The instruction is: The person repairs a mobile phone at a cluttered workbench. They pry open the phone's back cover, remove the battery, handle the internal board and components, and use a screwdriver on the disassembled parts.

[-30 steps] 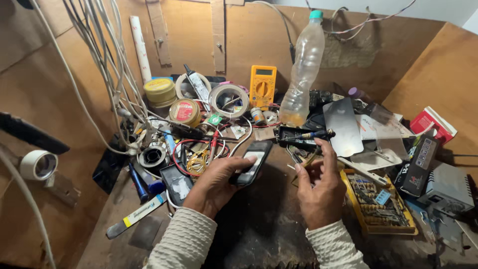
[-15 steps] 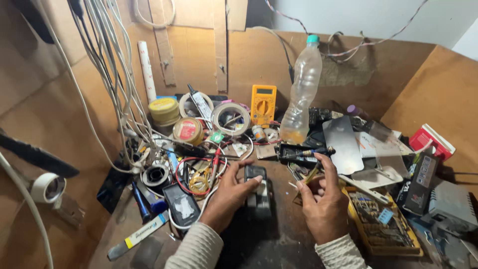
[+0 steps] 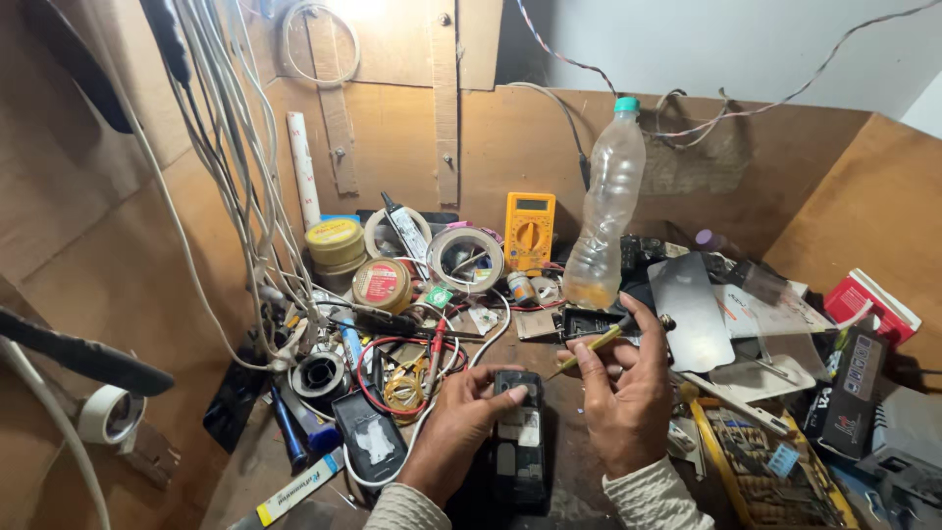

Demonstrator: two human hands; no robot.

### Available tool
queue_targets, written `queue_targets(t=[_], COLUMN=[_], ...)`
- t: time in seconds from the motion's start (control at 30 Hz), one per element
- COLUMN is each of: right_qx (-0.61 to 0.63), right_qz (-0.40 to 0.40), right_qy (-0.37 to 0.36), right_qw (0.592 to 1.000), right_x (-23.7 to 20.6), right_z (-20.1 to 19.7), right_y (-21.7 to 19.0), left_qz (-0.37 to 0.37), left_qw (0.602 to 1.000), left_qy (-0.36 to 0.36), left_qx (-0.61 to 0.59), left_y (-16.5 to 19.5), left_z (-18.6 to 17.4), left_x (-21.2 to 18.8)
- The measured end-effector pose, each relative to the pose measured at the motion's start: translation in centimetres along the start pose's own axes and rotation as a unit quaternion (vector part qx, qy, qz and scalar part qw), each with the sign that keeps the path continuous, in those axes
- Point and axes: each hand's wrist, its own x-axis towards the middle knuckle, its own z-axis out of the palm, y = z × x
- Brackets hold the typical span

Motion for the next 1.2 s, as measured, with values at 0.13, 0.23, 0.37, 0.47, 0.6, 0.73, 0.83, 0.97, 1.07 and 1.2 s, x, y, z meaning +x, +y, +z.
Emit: queue_targets(t=[0.13,0.23,0.37,0.47,0.6,0.73,0.83,0.97,1.07,1.2], right_qx=[0.010,-0.002,-0.004,-0.018,-0.073,-0.140,-0.080,-0.007,0.015,-0.023], right_qz=[-0.018,-0.023,-0.040,-0.059,-0.061,-0.156,-0.118,-0.090,-0.070,-0.117], right_qy=[0.003,0.002,-0.004,-0.006,-0.004,0.021,0.007,-0.038,-0.070,-0.045], right_qw=[1.000,1.000,0.999,0.998,0.995,0.978,0.990,0.995,0.995,0.992], right_x=[-0.9,-0.9,-0.8,-0.8,-1.1,-1.4,-1.1,-0.8,-0.7,-0.2], right_z=[-0.9,-1.3,-1.6,-1.9,-1.8,-1.5,-1.5,-2.0,-2.5,-2.4], right_y=[-0.7,-0.8,-0.6,-0.5,-0.5,-0.2,0.3,0.8,0.8,0.6], left_qz=[0.006,0.002,0.021,0.027,0.015,0.033,0.025,0.029,0.020,0.015], left_qw=[1.000,1.000,1.000,0.999,1.000,0.999,0.999,0.999,0.999,1.000], left_qy=[0.007,0.016,0.014,0.015,0.020,-0.009,0.036,0.028,0.028,0.026], left_qx=[-0.009,-0.002,0.006,0.008,-0.008,-0.026,0.033,0.014,0.017,-0.003], left_y=[-0.4,-0.5,-0.7,-0.9,-0.7,-0.7,-0.7,-0.7,-0.7,-0.7], left_z=[1.5,2.2,2.7,3.1,3.3,3.5,3.6,3.8,3.9,4.2], left_x=[-1.2,-1.3,-1.1,-0.9,-0.9,-1.3,-1.3,-1.0,-0.9,-0.7])
